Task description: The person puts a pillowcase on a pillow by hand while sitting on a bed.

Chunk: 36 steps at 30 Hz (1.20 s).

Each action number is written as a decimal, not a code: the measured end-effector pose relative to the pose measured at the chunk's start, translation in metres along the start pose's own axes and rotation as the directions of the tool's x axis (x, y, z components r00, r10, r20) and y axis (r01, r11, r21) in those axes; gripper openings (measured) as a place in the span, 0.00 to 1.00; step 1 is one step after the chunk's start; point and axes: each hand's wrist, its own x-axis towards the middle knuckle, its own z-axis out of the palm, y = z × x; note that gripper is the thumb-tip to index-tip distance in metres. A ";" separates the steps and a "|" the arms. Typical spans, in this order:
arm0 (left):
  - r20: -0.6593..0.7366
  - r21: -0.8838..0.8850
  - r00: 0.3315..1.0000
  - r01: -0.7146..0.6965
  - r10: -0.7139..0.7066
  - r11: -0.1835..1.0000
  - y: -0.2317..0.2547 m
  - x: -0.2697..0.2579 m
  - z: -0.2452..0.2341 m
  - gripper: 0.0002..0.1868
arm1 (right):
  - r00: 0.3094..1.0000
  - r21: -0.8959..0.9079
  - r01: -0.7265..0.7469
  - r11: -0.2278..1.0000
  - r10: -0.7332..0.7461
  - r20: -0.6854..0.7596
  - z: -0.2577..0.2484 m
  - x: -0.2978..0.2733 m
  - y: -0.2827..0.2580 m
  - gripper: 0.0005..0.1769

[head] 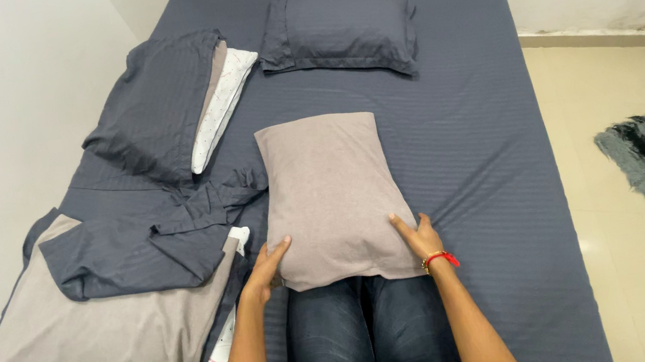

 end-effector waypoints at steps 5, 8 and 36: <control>0.056 -0.064 0.989 -0.132 0.136 0.989 0.020 0.022 0.005 0.54 | 0.982 0.309 0.056 0.949 -0.109 0.155 0.010 0.005 -0.030 0.40; 0.054 -0.135 0.907 -0.408 0.418 0.903 0.038 0.022 0.010 0.51 | 0.954 0.498 0.231 0.836 -0.295 0.052 0.011 0.006 -0.050 0.34; -0.006 -0.240 0.999 0.044 -0.047 0.970 -0.045 0.184 -0.011 0.18 | 0.971 0.140 0.122 0.983 -0.148 0.189 0.046 0.129 0.085 0.19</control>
